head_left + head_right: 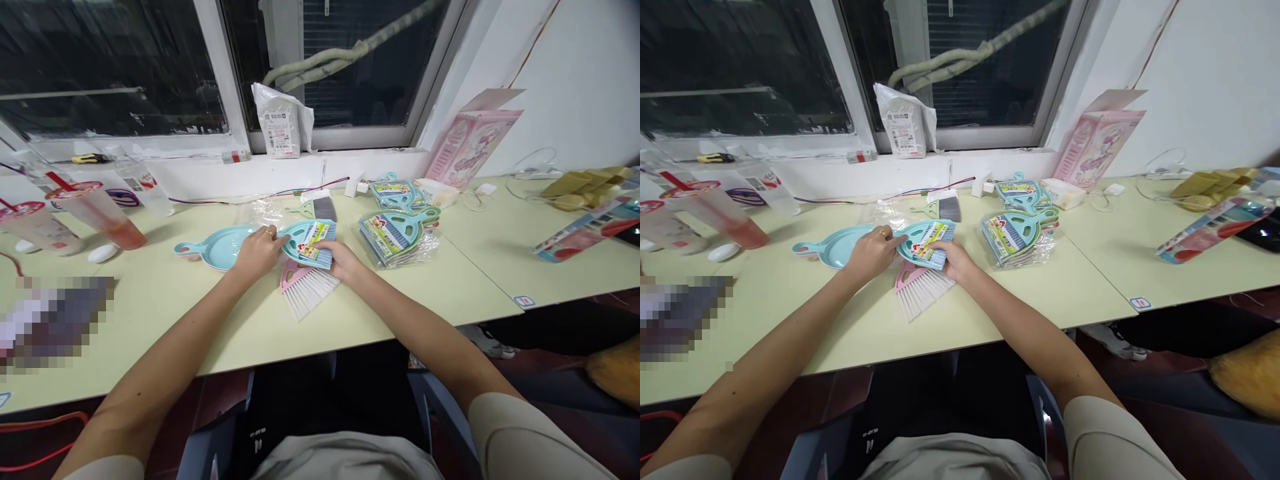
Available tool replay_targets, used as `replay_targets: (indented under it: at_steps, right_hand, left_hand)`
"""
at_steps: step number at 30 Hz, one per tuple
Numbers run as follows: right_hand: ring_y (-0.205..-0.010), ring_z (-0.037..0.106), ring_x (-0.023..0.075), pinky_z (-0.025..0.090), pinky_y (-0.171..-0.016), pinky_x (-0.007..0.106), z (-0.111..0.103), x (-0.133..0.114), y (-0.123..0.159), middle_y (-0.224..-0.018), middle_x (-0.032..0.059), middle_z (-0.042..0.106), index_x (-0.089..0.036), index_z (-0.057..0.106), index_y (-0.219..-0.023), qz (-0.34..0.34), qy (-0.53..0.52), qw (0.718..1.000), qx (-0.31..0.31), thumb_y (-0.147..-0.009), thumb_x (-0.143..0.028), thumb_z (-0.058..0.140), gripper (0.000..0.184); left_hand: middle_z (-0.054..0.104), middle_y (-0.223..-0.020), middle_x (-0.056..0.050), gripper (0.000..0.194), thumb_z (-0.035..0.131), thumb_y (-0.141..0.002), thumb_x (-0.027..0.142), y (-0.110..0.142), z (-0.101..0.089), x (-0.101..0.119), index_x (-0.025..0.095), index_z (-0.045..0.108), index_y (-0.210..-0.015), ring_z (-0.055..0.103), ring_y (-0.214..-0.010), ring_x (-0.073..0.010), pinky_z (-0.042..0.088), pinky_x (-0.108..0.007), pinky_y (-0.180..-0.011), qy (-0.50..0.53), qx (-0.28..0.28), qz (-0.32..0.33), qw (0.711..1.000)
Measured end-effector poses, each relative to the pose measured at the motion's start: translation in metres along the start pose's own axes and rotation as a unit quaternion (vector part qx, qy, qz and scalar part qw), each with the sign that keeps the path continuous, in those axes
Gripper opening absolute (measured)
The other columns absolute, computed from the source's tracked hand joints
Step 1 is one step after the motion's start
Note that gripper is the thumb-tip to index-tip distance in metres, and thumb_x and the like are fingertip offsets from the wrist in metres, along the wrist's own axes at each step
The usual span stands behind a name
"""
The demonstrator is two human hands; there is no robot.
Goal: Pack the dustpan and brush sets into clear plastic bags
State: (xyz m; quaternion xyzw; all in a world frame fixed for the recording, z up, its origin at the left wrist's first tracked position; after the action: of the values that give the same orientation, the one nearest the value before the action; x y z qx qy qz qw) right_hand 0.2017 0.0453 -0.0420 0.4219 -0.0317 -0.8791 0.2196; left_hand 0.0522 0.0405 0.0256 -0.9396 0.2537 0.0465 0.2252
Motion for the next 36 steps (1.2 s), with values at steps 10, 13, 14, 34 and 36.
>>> replay_targets:
  at_steps: [10, 13, 14, 34, 36]
  right_hand:
    - [-0.091, 0.078, 0.0284, 0.067, -0.086, 0.049, -0.004, -0.01, 0.002, -0.098, 0.0099, 0.08, -0.014, 0.065, -0.112, -0.025, 0.026, 0.999, 0.02, -0.068, 0.006, 0.06, 0.049]
    - [-0.091, 0.078, 0.028, 0.067, -0.088, 0.049, -0.002, -0.012, 0.004, -0.099, 0.0088, 0.081, -0.015, 0.065, -0.113, -0.027, 0.037, 0.999, 0.015, -0.067, 0.007, 0.06, 0.051]
    - [-0.091, 0.078, 0.0275, 0.066, -0.088, 0.048, -0.002, -0.012, 0.004, -0.099, 0.0084, 0.081, -0.015, 0.065, -0.113, -0.028, 0.043, 0.999, 0.017, -0.068, 0.007, 0.06, 0.051]
    - [-0.097, 0.079, 0.0267, 0.065, -0.093, 0.044, 0.005, -0.008, 0.005, -0.102, 0.0086, 0.082, -0.013, 0.067, -0.116, -0.016, 0.056, 0.998, -0.031, -0.067, 0.011, 0.062, 0.055]
    - [-0.097, 0.079, 0.0269, 0.065, -0.093, 0.044, 0.004, -0.007, 0.003, -0.102, 0.0086, 0.082, -0.014, 0.068, -0.116, -0.015, 0.049, 0.998, -0.034, -0.067, 0.011, 0.062, 0.055]
  left_hand:
    - [0.064, -0.099, -0.013, 0.044, 0.043, -0.099, 0.02, 0.004, -0.01, -0.009, 0.026, 0.078, -0.125, 0.063, -0.091, -0.0271, 0.047, -0.035, -0.067, 0.063, 0.019, -0.023, 0.998]
    - [0.067, -0.101, -0.013, 0.043, 0.043, -0.099, 0.021, 0.004, -0.015, -0.011, 0.023, 0.079, -0.122, 0.064, -0.092, -0.0261, 0.05, -0.036, -0.072, 0.109, 0.041, -0.032, 0.993]
    - [0.068, -0.101, -0.012, 0.043, 0.042, -0.099, 0.021, 0.004, -0.016, -0.012, 0.022, 0.079, -0.121, 0.065, -0.091, -0.0256, 0.051, -0.037, -0.075, 0.127, 0.05, -0.034, 0.99]
    - [0.069, -0.089, -0.007, 0.035, 0.046, -0.099, 0.022, 0.002, -0.013, -0.003, 0.021, 0.075, -0.119, 0.063, -0.096, -0.0251, 0.044, -0.041, -0.094, 0.225, 0.074, -0.044, 0.971]
    - [0.07, -0.09, -0.007, 0.035, 0.047, -0.099, 0.022, 0.002, -0.014, -0.003, 0.02, 0.075, -0.119, 0.063, -0.096, -0.0255, 0.044, -0.042, -0.093, 0.231, 0.079, -0.045, 0.969]
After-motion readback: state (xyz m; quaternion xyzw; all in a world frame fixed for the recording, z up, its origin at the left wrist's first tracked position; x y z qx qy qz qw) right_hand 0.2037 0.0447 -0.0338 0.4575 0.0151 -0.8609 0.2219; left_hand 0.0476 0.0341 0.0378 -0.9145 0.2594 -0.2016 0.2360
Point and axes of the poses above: each hand's wrist, its own y-axis away from the middle knuckle, its own z-axis out of the palm, x = y × z, the point moved 9 cm from there along -y, towards the middle knuckle
